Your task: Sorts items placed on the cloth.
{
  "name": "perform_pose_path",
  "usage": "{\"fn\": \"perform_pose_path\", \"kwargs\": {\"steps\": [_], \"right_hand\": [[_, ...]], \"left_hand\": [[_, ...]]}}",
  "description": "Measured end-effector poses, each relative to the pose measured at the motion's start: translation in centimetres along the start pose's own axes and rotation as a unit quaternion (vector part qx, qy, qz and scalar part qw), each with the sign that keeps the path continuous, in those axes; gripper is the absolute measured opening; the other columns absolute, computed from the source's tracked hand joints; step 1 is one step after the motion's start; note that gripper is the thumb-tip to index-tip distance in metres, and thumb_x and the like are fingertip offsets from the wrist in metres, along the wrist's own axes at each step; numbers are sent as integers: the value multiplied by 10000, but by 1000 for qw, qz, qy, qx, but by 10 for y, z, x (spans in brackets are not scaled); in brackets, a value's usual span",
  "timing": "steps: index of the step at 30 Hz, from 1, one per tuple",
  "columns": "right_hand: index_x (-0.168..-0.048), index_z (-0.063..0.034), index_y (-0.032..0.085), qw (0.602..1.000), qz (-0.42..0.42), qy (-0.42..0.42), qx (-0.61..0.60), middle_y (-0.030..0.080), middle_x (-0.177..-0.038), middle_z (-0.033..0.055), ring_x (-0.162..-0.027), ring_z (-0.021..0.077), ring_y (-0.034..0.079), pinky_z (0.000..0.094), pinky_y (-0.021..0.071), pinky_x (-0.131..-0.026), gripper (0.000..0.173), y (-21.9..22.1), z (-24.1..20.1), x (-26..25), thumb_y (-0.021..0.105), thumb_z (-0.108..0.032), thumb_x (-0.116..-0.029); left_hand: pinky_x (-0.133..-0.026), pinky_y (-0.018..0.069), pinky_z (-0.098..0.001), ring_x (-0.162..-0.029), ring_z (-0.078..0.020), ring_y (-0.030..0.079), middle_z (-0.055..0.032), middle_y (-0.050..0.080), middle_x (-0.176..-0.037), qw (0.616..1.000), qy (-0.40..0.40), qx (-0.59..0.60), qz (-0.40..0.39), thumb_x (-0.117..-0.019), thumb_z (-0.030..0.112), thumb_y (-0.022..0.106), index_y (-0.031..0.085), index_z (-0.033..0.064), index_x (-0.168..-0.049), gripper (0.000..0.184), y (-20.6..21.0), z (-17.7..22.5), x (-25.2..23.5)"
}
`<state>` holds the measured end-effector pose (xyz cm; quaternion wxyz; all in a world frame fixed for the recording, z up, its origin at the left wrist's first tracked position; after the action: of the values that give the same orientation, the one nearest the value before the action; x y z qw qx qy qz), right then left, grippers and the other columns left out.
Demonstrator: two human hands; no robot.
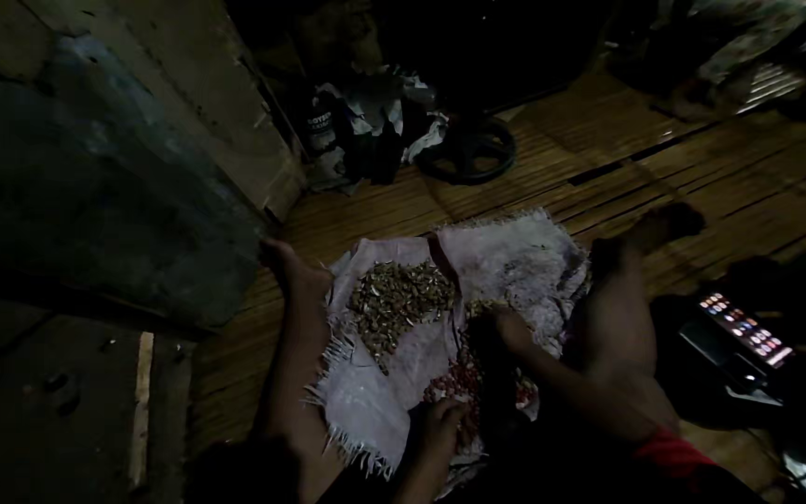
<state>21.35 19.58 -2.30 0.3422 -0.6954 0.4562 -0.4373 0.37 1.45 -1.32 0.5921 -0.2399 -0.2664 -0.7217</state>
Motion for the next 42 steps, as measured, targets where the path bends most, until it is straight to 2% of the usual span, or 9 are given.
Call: {"fn": "perform_pose_path", "kwargs": {"steps": [4,7,12,18,21,23,25,32,42], "right_hand": [[-1298,-86,662,994,13,49,-97,656,-1297,170,-1230,349,616,575,490,-1048,425,-10,9,6,583,-385,-1005],[-1240,-68,667,965,58,96,-237,701,-1158,148,-1076,288,681,538,545,-964,338,-18,14,18,580,-320,-1032],[-1110,-36,698,864,100,130,-476,715,-975,93,-818,181,693,386,606,-749,204,-32,15,50,650,-206,-1007],[-1131,-2,678,748,95,121,-646,702,-952,91,-759,160,667,333,590,-673,178,-45,4,89,617,-130,-1024],[-1145,22,657,709,96,98,-692,692,-930,111,-720,173,664,336,599,-649,183,-51,-4,101,604,-105,-1024],[-1131,13,672,715,103,88,-686,693,-941,106,-741,169,661,331,593,-662,172,-60,-13,110,629,-102,-1010],[-1109,8,693,736,116,66,-663,706,-944,114,-759,182,672,344,597,-682,167,-68,-20,116,659,-102,-988],[-1091,-59,733,825,170,-72,-534,738,-945,27,-810,107,699,267,608,-740,190,-91,-58,145,750,-123,-913],[-1075,-62,739,818,248,-223,-469,722,-1042,38,-884,125,705,292,631,-795,188,-102,-82,164,762,-156,-914]], "left_hand": [[-572,536,-275,-634,-134,615,-45,682,-881,1000,6,-18,-1,-1058,314,532,693,78,-1129,294,4,20,13],[-582,542,-274,-645,-131,627,-37,689,-879,999,14,-37,5,-1055,315,540,699,85,-1124,287,4,23,14],[-641,590,-311,-733,-140,679,-24,714,-982,989,12,-144,-15,-1056,266,502,685,150,-1207,263,-3,30,13],[-695,558,-318,-807,-140,655,-53,690,-1094,979,84,-184,33,-1049,117,452,649,75,-1227,269,-23,96,11],[-915,563,-420,-1076,-210,662,-109,657,-1273,944,166,-235,160,-1060,127,484,617,63,-1317,297,-45,135,3],[-1021,524,-502,-1242,-269,609,-136,579,-1421,915,178,-267,246,-1056,162,511,562,108,-1419,371,-57,155,2],[-1007,526,-490,-1223,-254,616,-127,587,-1411,910,203,-248,262,-1045,177,530,571,118,-1417,379,-53,167,9],[-877,614,-428,-1008,-285,727,-158,722,-1162,968,246,-38,6,-1091,162,415,583,-16,-1299,321,21,160,53],[-817,595,-405,-905,-245,689,-166,692,-1059,955,289,60,-5,-1082,224,475,641,-14,-1186,308,35,164,73]]}}
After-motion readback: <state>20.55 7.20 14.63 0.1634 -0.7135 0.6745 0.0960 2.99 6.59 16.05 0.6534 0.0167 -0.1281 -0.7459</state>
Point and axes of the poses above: each hand's wrist, its own x-axis away from the middle knuckle, its own y-axis out of the palm, z = x × y, the point moved 2 cm from there along -x, towards the middle knuckle
